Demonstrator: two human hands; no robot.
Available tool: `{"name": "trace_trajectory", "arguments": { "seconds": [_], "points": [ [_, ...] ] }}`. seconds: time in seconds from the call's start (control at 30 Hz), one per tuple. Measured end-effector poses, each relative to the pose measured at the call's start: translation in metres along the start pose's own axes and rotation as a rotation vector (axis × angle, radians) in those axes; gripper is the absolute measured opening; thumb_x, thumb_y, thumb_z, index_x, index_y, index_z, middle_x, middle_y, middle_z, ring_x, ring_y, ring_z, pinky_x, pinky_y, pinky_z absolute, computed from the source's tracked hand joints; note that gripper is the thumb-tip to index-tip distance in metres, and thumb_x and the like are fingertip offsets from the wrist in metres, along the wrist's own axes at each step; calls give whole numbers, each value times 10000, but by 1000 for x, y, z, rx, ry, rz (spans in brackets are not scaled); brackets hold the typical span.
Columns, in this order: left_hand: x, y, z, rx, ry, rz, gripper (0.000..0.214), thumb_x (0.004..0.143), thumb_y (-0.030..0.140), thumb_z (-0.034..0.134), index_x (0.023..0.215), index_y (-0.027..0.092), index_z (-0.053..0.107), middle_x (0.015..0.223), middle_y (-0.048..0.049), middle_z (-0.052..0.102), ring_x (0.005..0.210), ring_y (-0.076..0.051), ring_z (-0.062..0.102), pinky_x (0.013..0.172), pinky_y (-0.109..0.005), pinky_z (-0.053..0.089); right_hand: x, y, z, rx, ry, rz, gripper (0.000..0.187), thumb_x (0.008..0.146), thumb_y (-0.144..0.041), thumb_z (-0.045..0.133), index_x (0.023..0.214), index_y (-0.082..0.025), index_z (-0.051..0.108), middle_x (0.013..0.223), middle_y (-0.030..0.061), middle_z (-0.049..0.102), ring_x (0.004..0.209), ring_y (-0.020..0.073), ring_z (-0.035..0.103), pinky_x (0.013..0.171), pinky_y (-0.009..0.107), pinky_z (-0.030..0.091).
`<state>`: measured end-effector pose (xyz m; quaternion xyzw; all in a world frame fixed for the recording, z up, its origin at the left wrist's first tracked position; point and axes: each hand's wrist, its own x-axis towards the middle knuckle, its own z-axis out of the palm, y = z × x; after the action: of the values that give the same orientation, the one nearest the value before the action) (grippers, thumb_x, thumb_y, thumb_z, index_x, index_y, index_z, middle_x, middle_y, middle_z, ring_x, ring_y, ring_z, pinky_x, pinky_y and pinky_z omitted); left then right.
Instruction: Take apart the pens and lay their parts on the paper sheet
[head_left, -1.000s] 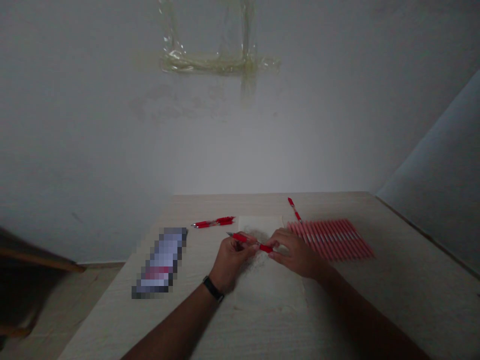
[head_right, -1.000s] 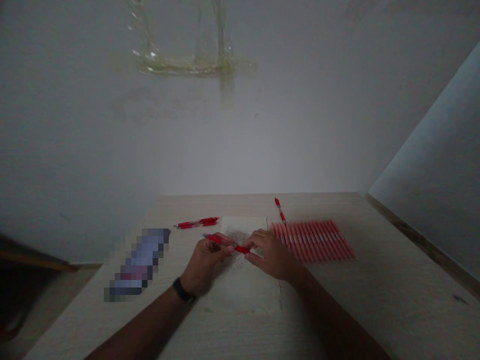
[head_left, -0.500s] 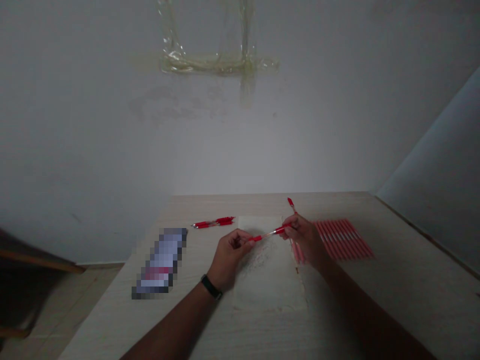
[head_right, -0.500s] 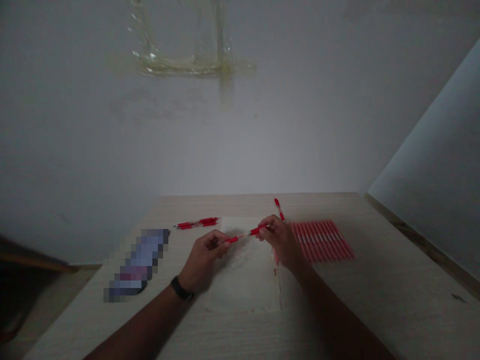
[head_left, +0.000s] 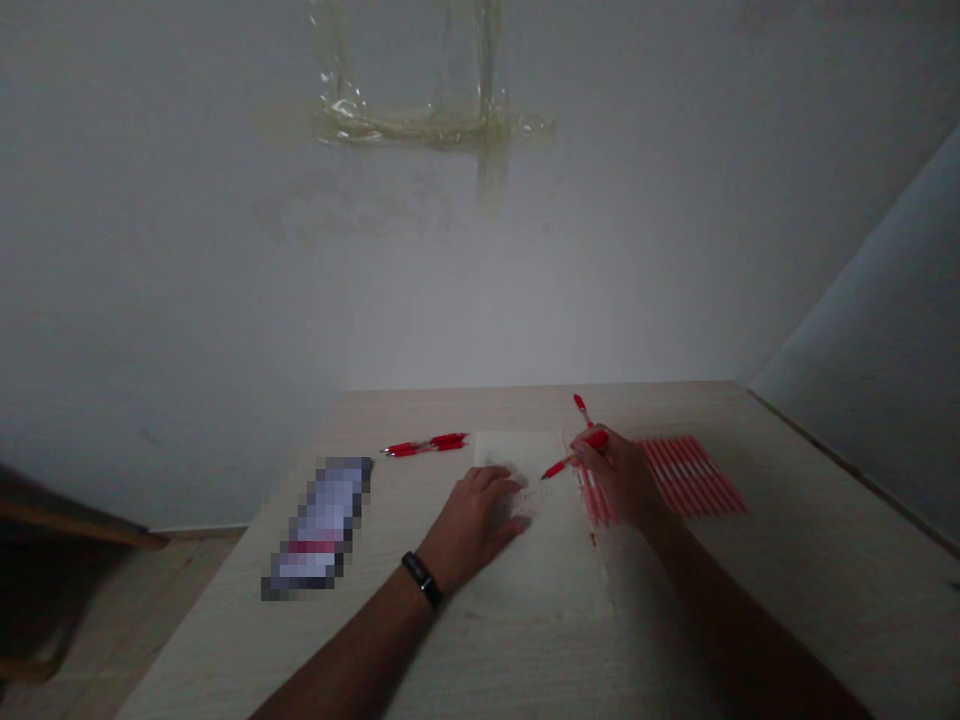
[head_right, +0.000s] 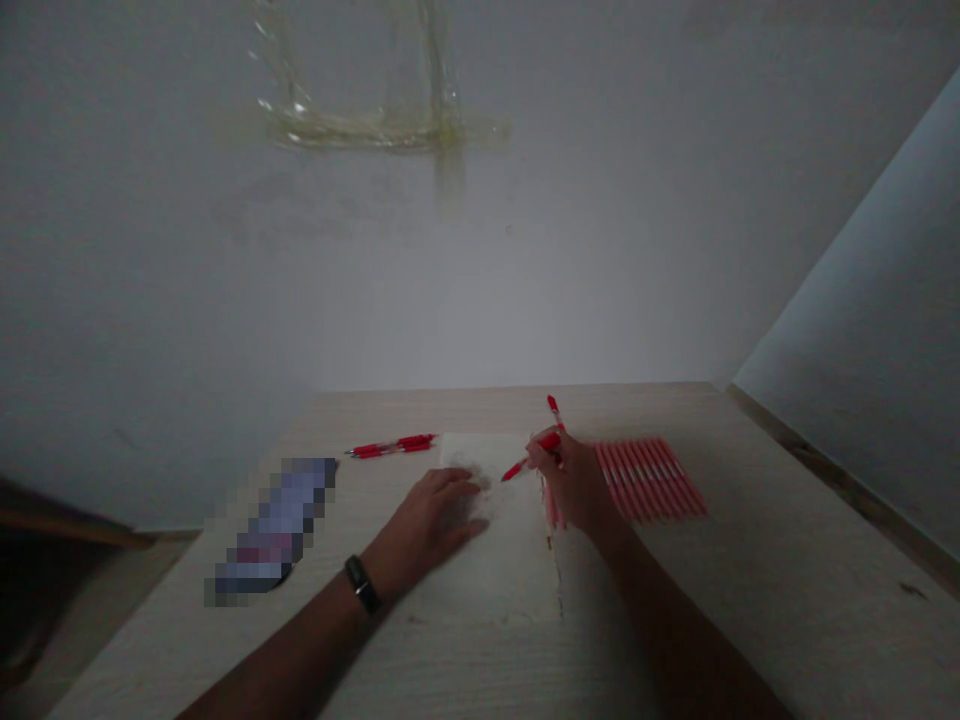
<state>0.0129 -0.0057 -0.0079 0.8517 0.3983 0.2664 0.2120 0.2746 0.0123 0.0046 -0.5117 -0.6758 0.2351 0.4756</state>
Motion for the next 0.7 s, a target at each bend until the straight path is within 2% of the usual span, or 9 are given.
{"name": "trace_trajectory", "arguments": {
  "seconds": [0.17,0.37,0.57,0.7],
  "points": [
    [-4,-9,7,131,-87,-14,525,815,365,747,1308,282,586,1432,-99,505,1287,-316,460,1059,-493,398,-3,-2,2,-160,-63,-19,246,958,-368,496,814,-215,623,610,3,655,569,165,615,559,260,454],
    [-6,-12,9,173,-116,-16,571,784,326,768,1320,281,576,1436,-101,502,1291,-320,457,1057,-493,397,-1,3,7,-181,-68,-76,199,935,-345,537,848,-200,643,711,39,700,635,173,638,607,271,471],
    [-5,-9,7,165,-122,-34,553,790,334,758,1312,286,584,1433,-101,506,1307,-323,450,1065,-495,390,-4,-3,7,-175,-90,-41,219,955,-357,511,834,-217,629,632,6,653,515,153,582,520,263,426],
    [-4,-8,7,181,-128,-41,559,782,326,766,1310,284,585,1438,-99,503,1310,-320,448,1066,-491,392,-2,-2,7,-187,-98,-64,201,935,-334,534,810,-205,625,661,12,663,602,163,620,594,267,450]
  ]
}}
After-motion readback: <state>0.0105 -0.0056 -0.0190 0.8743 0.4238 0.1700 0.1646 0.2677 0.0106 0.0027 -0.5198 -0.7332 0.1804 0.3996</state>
